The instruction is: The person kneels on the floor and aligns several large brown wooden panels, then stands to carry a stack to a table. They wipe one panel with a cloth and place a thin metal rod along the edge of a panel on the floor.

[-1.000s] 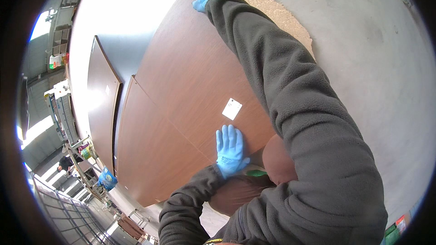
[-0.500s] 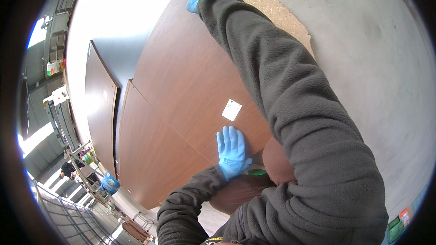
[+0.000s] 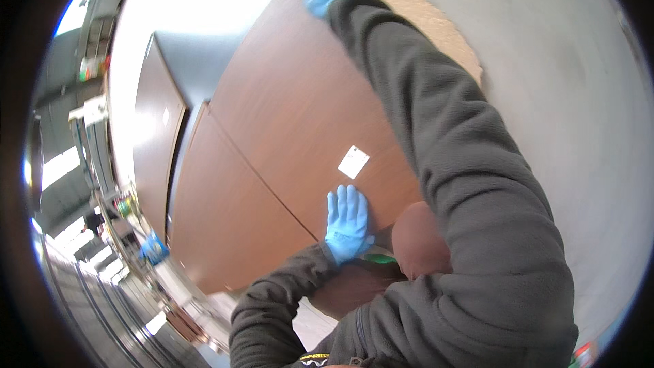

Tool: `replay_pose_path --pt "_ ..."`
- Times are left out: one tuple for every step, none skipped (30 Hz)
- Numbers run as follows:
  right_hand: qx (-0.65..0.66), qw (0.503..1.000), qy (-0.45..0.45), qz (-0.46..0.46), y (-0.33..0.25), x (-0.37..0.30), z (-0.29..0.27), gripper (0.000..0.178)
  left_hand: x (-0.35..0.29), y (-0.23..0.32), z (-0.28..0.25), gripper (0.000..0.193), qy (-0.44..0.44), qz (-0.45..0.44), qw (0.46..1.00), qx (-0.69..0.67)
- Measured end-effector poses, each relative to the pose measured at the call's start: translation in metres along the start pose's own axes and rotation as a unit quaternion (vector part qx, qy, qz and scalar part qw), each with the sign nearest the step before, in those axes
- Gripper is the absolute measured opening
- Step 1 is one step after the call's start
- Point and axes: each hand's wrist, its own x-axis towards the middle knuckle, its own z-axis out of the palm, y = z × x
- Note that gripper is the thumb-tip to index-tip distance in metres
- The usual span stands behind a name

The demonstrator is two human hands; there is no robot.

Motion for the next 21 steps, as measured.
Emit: replay_pose_path --pt "-0.002 1.000 0.009 -0.029 0.003 0.001 0.003 0.064 -0.001 -0.001 -0.003 0.118 -0.016 -0.005 1.000 -0.004" --pt "0.028 0.999 -0.004 -0.027 0.004 0.005 0.005 0.064 -0.002 -0.004 -0.006 0.117 -0.001 0.004 1.000 -0.018" --pt "0.019 0.999 0.016 -0.025 0.007 0.004 0.010 0.065 -0.005 -0.009 -0.007 0.116 0.022 0.015 0.999 -0.034" --pt "-0.027 0.999 0.028 -0.035 0.007 0.008 0.011 0.065 -0.007 -0.015 -0.007 0.107 0.072 0.026 0.993 -0.094" --pt "-0.065 0.994 0.053 -0.063 0.009 0.008 0.013 0.066 -0.009 -0.025 -0.006 0.105 0.121 0.001 0.985 -0.123" --pt "-0.049 0.997 0.032 -0.044 0.008 0.011 0.013 0.065 -0.017 -0.040 -0.005 0.102 0.168 -0.022 0.974 -0.152" --pt "-0.123 0.984 0.085 -0.098 0.007 0.009 0.015 0.065 -0.031 -0.053 -0.004 0.099 0.191 -0.064 0.960 -0.192" --pt "-0.201 0.959 0.137 -0.143 0.005 0.005 0.015 0.065 -0.042 -0.065 0.000 0.100 0.304 -0.137 0.937 -0.104" --pt "-0.277 0.924 0.190 -0.184 0.000 0.000 0.015 0.065 -0.051 -0.078 0.005 0.101 0.385 -0.226 0.894 -0.027" --pt "-0.367 0.884 0.205 -0.203 -0.006 -0.006 0.016 0.067 -0.063 -0.093 0.007 0.102 0.381 -0.310 0.871 -0.025" --pt "-0.393 0.874 0.179 -0.220 -0.010 -0.016 0.016 0.069 -0.069 -0.101 0.010 0.102 0.382 -0.380 0.841 -0.046" --pt "-0.419 0.863 0.154 -0.236 -0.017 -0.031 0.023 0.070 -0.071 -0.105 0.014 0.104 0.348 -0.396 0.849 -0.038" --pt "-0.436 0.849 0.142 -0.263 -0.025 -0.043 0.029 0.071 -0.070 -0.109 0.017 0.107 0.322 -0.403 0.855 -0.051" --pt "-0.431 0.869 0.096 -0.225 -0.031 -0.053 0.030 0.075 -0.066 -0.113 0.018 0.109 0.271 -0.434 0.855 -0.079" --pt "-0.417 0.885 0.061 -0.199 -0.036 -0.063 0.032 0.079 -0.058 -0.113 0.020 0.116 0.253 -0.388 0.883 -0.076" --pt "-0.395 0.901 0.028 -0.180 -0.040 -0.070 0.031 0.082 -0.050 -0.114 0.020 0.118 0.230 -0.397 0.886 -0.067" --pt "-0.399 0.902 0.037 -0.160 -0.043 -0.074 0.029 0.084 -0.042 -0.115 0.021 0.119 0.215 -0.390 0.895 -0.024" --pt "-0.394 0.906 0.050 -0.146 -0.045 -0.077 0.027 0.086 -0.036 -0.116 0.019 0.119 0.216 -0.400 0.889 -0.049" --pt "-0.392 0.910 0.055 -0.123 -0.045 -0.080 0.025 0.088 -0.033 -0.116 0.018 0.120 0.217 -0.397 0.891 -0.042" --pt "-0.374 0.918 0.051 -0.120 -0.045 -0.081 0.022 0.095 -0.031 -0.115 0.018 0.120 0.230 -0.397 0.888 -0.037" --pt "-0.352 0.926 0.056 -0.120 -0.044 -0.080 0.019 0.096 -0.030 -0.116 0.017 0.120 0.220 -0.392 0.893 -0.031"
